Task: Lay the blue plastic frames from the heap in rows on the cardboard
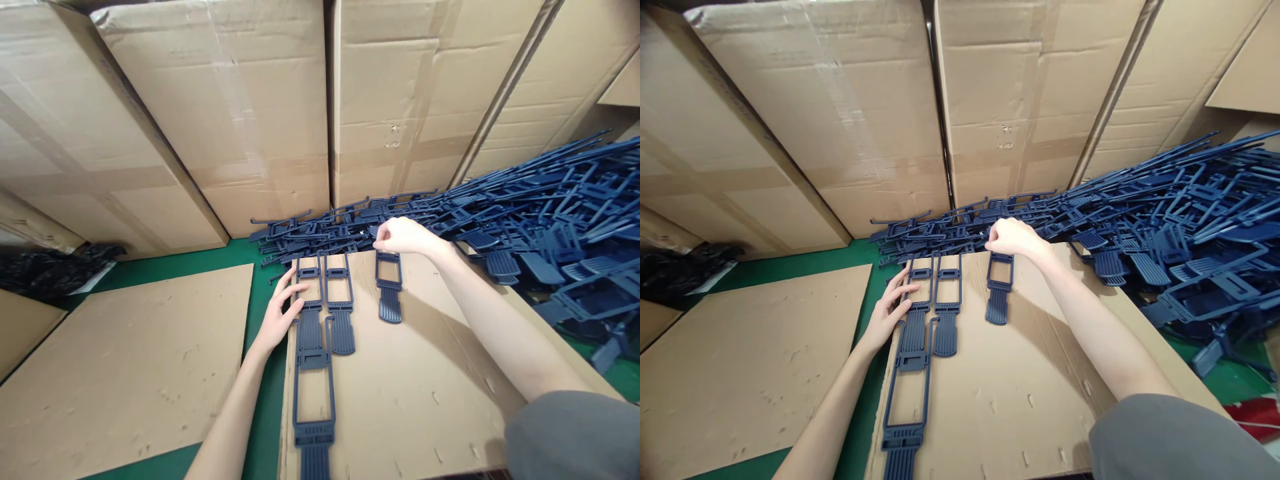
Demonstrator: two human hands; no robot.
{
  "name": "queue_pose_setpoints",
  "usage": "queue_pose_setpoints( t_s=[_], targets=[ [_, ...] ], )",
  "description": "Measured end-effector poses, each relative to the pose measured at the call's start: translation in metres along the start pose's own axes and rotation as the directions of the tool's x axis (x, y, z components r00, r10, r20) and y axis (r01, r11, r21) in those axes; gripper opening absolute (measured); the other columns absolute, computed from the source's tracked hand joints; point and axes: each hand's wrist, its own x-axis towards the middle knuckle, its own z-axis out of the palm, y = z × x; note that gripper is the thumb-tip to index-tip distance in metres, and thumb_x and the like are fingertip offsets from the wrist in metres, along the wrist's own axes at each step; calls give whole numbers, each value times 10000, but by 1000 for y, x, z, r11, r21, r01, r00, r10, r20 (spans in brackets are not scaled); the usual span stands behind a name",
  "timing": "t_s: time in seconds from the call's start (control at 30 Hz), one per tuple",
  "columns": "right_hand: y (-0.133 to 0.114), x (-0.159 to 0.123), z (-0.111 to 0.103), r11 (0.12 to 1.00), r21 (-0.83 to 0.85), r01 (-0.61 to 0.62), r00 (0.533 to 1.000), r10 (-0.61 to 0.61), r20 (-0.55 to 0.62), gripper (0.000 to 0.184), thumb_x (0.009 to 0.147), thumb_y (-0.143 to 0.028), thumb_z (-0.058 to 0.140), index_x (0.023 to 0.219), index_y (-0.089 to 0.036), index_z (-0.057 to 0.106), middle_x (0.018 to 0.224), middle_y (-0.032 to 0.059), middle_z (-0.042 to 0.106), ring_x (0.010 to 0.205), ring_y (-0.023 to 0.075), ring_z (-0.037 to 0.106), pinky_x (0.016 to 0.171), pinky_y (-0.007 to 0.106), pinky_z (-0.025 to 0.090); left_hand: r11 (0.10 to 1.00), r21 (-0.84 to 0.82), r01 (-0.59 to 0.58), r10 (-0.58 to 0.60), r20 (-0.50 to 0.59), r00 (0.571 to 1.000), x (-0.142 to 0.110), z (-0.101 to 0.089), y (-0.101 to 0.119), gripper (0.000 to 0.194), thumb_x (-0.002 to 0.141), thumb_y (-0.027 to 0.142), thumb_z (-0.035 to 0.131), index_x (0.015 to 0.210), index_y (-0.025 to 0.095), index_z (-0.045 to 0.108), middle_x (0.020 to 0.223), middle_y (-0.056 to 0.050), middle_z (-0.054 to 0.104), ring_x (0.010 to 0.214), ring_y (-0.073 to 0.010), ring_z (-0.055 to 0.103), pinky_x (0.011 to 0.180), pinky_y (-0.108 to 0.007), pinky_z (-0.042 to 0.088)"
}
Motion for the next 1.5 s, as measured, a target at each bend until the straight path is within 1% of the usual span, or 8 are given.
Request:
queue_pose_setpoints(
  t_s=[0.13, 0.23, 0.4, 0.57, 0.77, 0.97, 1.1, 1.5],
  targets=[
    [-4, 2, 16, 942, -275, -190, 979, 202, 15, 589, 769, -652, 533, 1084, -169, 653, 1062, 119, 541, 1013, 287, 533, 848, 410, 448, 1000, 1, 2, -2, 3, 1000, 0, 0, 1, 283, 887, 405, 556, 1136, 300, 640, 1514, 21, 272, 1422, -194, 232, 1213, -417, 178],
    [-6, 4, 16, 933, -299, -201, 969, 235, 82, 513, 753, -518, 569, 1128, -175, 639, 1091, 115, 536, 1014, 263, 542, 830, 370, 467, 1000, 9, -3, 3, 4, 1000, 1, 0, 2, 287, 888, 406, 552, 1134, 288, 642, 1513, 12, 275, 1422, -196, 234, 1212, -412, 183],
    [-11, -7, -1, 940, -310, -146, 934, 234, 269, 329, 678, -324, 490, 815, -103, 692, 801, 92, 569, 699, 147, 557, 720, 283, 463, 1000, 19, -18, 18, -5, 1000, 1, 1, 3, 301, 884, 420, 545, 1124, 268, 643, 1508, 0, 287, 1414, -213, 250, 1204, -444, 190],
    [-22, -33, -24, 914, -388, -121, 970, 193, 152, 315, 675, -346, 488, 721, -103, 684, 708, 69, 556, 575, 123, 501, 562, 230, 363, 999, 26, -31, 31, -7, 999, 1, 2, 3, 327, 881, 448, 532, 1114, 249, 646, 1507, -21, 290, 1413, -231, 252, 1195, -475, 197],
    [-28, -68, -40, 994, 110, 27, 990, -42, 138, 210, 756, -220, 529, 883, -69, 600, 761, 43, 566, 605, 53, 538, 535, 111, 402, 999, -7, -33, 33, -17, 999, 0, 3, 2, 319, 867, 442, 548, 1099, 248, 651, 1499, -12, 306, 1408, -219, 265, 1198, -444, 206],
    [-34, -96, -4, 829, 531, 178, 934, -311, 173, 402, 831, -411, 498, 1063, -86, 457, 839, 55, 550, 662, 71, 549, 523, 169, 484, 999, 3, -39, 39, -12, 999, 1, 4, 1, 321, 860, 426, 545, 1096, 238, 652, 1491, -19, 317, 1404, -207, 272, 1195, -437, 205],
    [-46, -122, 16, 839, 504, 203, 899, -364, 244, 406, 851, -432, 461, 1061, -86, 498, 813, 44, 528, 655, 31, 506, 510, 105, 437, 1000, -9, -30, 29, -15, 999, 1, 4, -1, 324, 854, 425, 550, 1096, 236, 652, 1490, -21, 319, 1403, -207, 274, 1196, -437, 200],
    [-63, -140, 32, 935, 212, 284, 940, -315, 134, 252, 864, -295, 440, 1009, -144, 580, 764, -39, 553, 622, -33, 481, 582, 73, 338, 999, -22, -35, 35, -17, 999, 1, 5, 1, 309, 852, 409, 550, 1082, 231, 656, 1492, -22, 320, 1403, -208, 274, 1194, -435, 206]
  ],
)
